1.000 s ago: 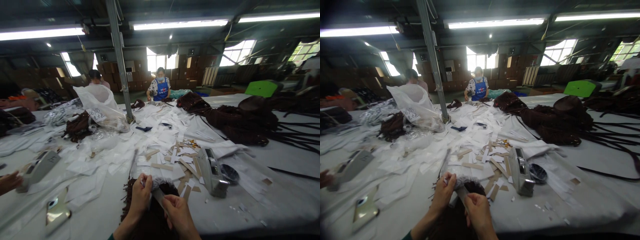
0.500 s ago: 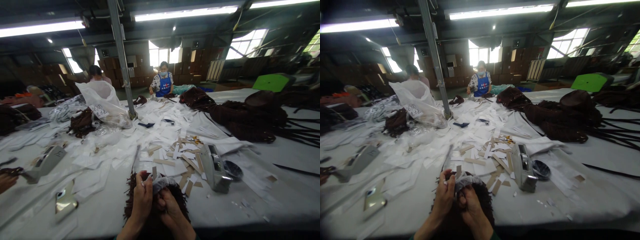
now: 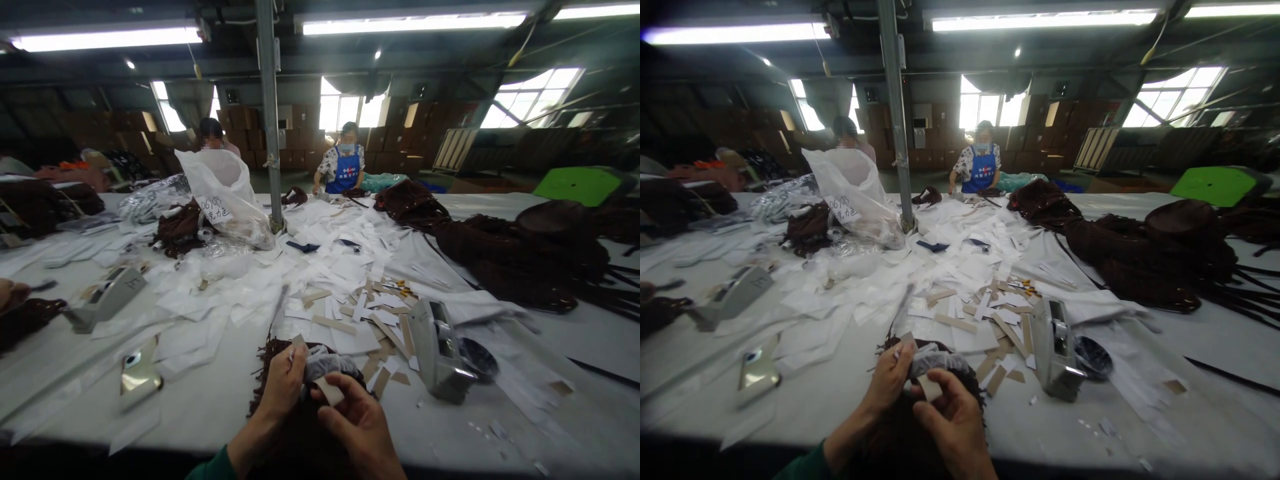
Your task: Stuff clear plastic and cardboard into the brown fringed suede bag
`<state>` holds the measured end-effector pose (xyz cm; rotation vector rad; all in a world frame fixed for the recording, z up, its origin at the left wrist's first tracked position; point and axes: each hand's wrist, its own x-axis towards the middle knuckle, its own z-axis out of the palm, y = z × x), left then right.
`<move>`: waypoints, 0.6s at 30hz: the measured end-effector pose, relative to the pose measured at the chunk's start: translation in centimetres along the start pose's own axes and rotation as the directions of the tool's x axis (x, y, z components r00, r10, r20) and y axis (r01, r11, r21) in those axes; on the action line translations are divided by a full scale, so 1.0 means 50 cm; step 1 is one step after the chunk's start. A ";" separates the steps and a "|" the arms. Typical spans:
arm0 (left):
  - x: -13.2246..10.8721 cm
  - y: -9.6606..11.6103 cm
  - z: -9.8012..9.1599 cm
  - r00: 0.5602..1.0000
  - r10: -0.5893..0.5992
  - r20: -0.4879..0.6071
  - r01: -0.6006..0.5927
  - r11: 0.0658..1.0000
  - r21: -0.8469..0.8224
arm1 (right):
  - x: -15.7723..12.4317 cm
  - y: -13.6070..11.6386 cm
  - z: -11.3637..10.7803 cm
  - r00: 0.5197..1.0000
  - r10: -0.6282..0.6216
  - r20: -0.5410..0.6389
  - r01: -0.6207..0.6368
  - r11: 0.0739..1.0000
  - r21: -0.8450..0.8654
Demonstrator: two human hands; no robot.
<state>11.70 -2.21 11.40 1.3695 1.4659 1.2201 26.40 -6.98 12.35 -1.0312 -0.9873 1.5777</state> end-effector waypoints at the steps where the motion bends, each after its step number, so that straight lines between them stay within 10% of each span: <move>1: 0.000 0.004 0.000 1.000 -0.004 0.008 0.004 1.000 -0.009 | -0.002 -0.003 -0.002 0.999 -0.038 0.020 0.039 0.998 -0.055; 9: -0.021 0.027 0.002 0.965 0.144 0.217 -0.150 0.989 0.013 | 0.052 -0.033 -0.021 0.838 -0.540 0.072 0.413 0.543 -0.731; 18: -0.020 0.033 -0.010 0.918 0.075 0.389 0.088 0.919 -0.384 | 0.074 -0.033 -0.017 0.758 -0.648 0.074 0.469 0.462 -0.753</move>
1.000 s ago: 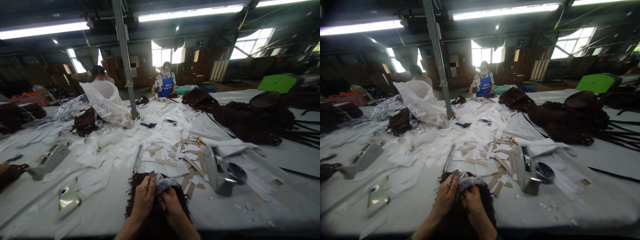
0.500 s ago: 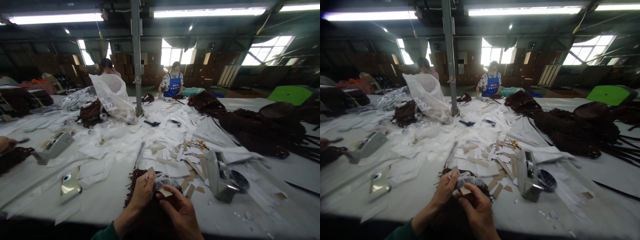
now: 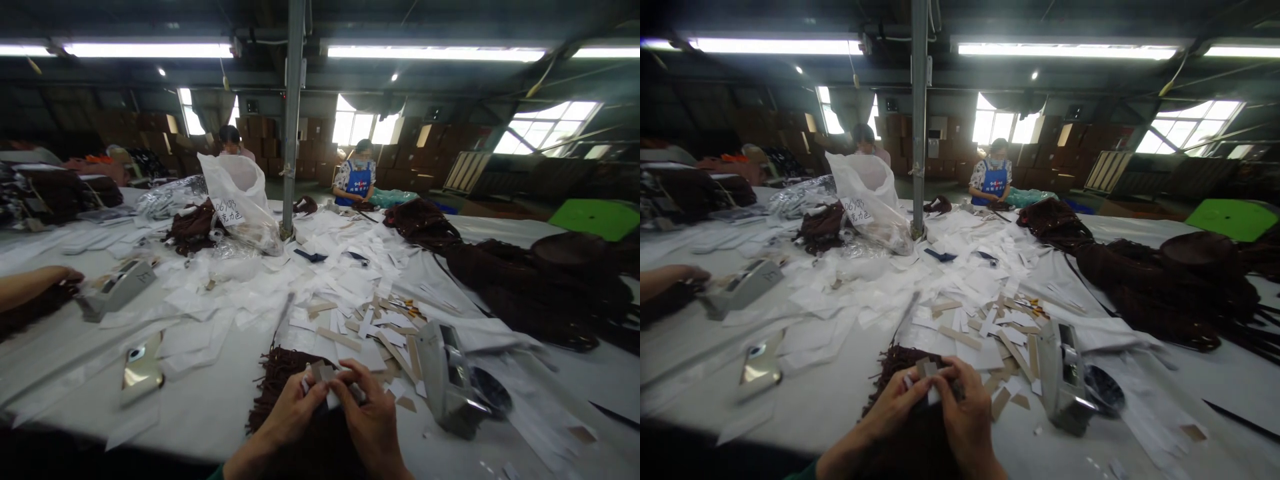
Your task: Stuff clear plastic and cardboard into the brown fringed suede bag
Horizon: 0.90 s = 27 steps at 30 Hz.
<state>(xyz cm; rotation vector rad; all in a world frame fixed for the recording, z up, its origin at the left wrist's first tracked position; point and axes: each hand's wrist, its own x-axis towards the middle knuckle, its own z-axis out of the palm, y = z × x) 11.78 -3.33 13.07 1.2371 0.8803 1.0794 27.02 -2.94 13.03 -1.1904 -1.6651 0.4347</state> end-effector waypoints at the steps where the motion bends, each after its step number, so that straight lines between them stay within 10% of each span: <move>1: 0.001 0.002 -0.002 1.000 -0.003 -0.007 0.003 1.000 -0.030 | -0.002 0.002 0.002 0.997 -0.078 0.006 0.078 0.997 -0.021; 9: 0.006 -0.017 -0.022 0.979 -0.183 -0.095 0.168 0.975 -0.146 | -0.010 0.021 0.006 0.859 -0.470 0.204 0.498 0.859 -0.118; 16: 0.012 -0.024 -0.019 0.900 -0.271 -0.340 0.266 0.962 -0.064 | -0.008 0.041 0.020 0.791 -0.536 0.296 0.594 0.788 -0.161; 27: 0.017 -0.030 -0.047 0.954 -0.071 -0.290 0.142 0.962 0.233 | 0.032 0.003 0.038 0.736 -0.423 0.528 0.536 0.841 -0.074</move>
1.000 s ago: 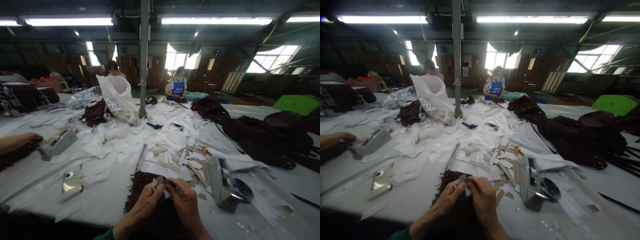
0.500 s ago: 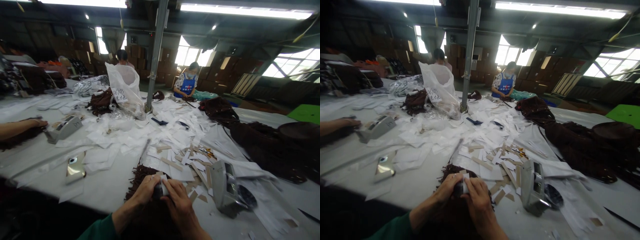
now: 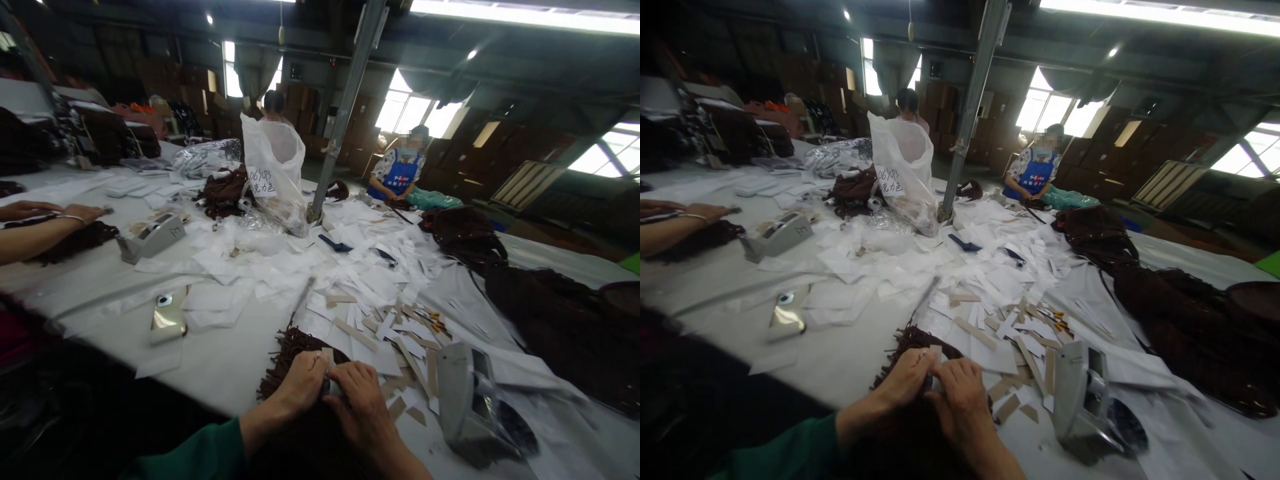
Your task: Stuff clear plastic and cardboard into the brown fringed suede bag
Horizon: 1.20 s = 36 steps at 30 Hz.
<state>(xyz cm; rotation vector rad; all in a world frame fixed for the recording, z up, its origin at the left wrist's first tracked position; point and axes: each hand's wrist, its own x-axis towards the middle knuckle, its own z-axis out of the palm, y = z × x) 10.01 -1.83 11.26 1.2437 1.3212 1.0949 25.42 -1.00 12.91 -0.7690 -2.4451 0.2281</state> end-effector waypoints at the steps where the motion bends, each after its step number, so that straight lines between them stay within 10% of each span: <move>1: 0.000 -0.001 -0.002 1.000 0.009 0.008 -0.009 1.000 0.007 | 0.003 0.001 -0.001 1.000 0.013 0.023 -0.014 0.999 0.036; 9: -0.015 0.034 -0.043 0.960 0.027 0.278 -0.037 0.999 0.032 | -0.010 0.005 0.024 0.997 0.078 -0.001 -0.078 0.996 -0.036; 17: -0.041 0.044 -0.042 0.982 0.078 0.170 -0.105 0.981 0.162 | -0.005 -0.013 -0.027 0.912 0.406 0.053 -0.409 0.901 0.145; 23: -0.042 0.041 -0.033 0.971 0.142 0.193 -0.171 0.976 0.138 | 0.011 -0.012 -0.034 0.984 0.161 -0.081 -0.160 0.987 0.025; 28: -0.038 0.028 -0.027 0.968 -0.121 0.221 0.154 0.979 -0.137 | 0.014 -0.016 -0.019 0.984 -0.001 -0.177 0.003 1.000 0.010; 36: -0.034 0.006 -0.029 0.843 -0.386 0.375 0.538 0.608 -0.583 | -0.002 -0.006 -0.034 0.986 -0.156 -0.050 0.157 0.988 0.012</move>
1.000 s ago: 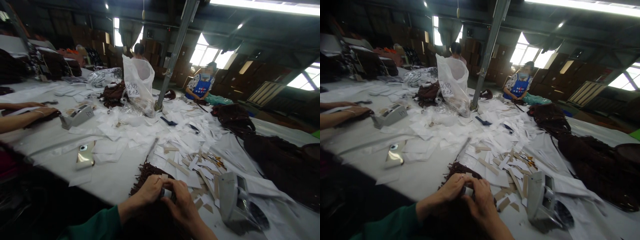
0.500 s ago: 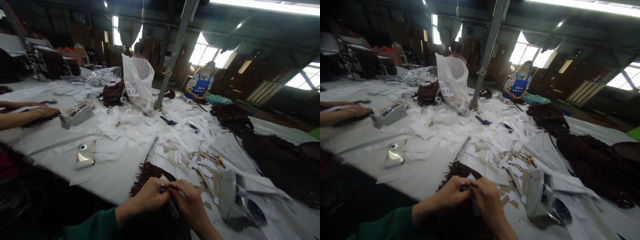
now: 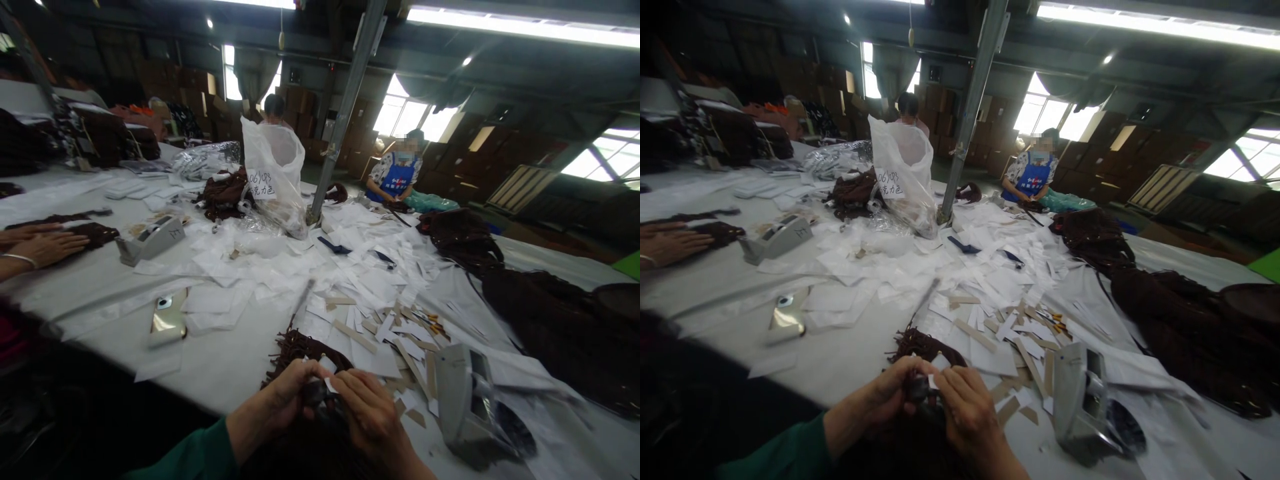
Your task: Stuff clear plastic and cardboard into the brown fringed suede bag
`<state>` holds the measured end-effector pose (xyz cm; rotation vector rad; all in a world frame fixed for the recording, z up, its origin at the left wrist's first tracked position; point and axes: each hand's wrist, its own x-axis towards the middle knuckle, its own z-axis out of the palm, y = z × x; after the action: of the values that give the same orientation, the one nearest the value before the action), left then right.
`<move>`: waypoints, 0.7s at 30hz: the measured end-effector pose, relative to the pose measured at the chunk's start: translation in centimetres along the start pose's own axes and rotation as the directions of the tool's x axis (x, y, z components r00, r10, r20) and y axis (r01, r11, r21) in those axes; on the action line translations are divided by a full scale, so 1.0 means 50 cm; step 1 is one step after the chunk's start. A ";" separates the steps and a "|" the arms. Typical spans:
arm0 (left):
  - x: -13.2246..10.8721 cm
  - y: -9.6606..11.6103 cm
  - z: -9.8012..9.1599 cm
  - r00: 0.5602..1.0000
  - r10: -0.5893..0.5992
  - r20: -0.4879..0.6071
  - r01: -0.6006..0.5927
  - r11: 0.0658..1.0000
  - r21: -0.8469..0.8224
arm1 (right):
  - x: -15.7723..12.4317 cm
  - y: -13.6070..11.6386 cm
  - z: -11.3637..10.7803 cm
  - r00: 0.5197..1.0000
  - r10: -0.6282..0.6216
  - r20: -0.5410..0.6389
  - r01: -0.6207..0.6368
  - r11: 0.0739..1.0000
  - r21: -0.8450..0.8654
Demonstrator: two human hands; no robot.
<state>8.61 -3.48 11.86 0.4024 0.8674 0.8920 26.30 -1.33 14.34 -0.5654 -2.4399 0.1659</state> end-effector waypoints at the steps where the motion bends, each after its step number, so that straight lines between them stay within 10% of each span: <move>1: 0.001 0.000 0.000 1.000 -0.012 -0.018 0.011 0.999 -0.032 | -0.005 0.001 0.002 1.000 -0.019 0.006 0.019 0.999 -0.035; 9: -0.002 0.000 0.015 0.987 0.142 -0.072 -0.109 0.933 0.344 | -0.042 -0.018 0.026 0.997 0.067 -0.040 -0.074 0.977 -0.201; 12: -0.005 -0.009 0.000 0.980 0.175 -0.097 -0.128 0.921 0.368 | -0.100 0.019 -0.012 0.953 0.260 -0.156 -0.288 0.936 -0.203; 14: -0.002 -0.013 -0.017 0.980 0.166 -0.108 -0.118 0.927 0.357 | -0.167 0.069 -0.064 0.764 0.531 -0.367 -0.615 0.772 -0.161; 16: 0.004 -0.019 -0.033 0.979 0.159 -0.125 -0.106 0.931 0.350 | -0.245 0.125 -0.127 0.348 0.739 -0.576 -0.909 0.416 -0.015; 17: 0.008 -0.023 -0.039 0.978 0.161 -0.132 -0.107 0.932 0.347 | -0.282 0.151 -0.157 0.212 0.753 -0.623 -0.958 0.287 0.021; 19: 0.014 -0.034 -0.044 0.975 0.169 -0.143 -0.112 0.935 0.336 | -0.343 0.196 -0.201 0.060 0.783 -0.619 -0.990 0.125 0.062; 21: 0.018 -0.045 -0.044 0.973 0.178 -0.147 -0.122 0.937 0.326 | -0.381 0.228 -0.219 0.004 0.843 -0.537 -0.997 0.046 0.065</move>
<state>8.29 -4.12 8.68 0.6834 1.1594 0.9411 50.55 0.45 9.82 -2.1652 -1.1265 0.1170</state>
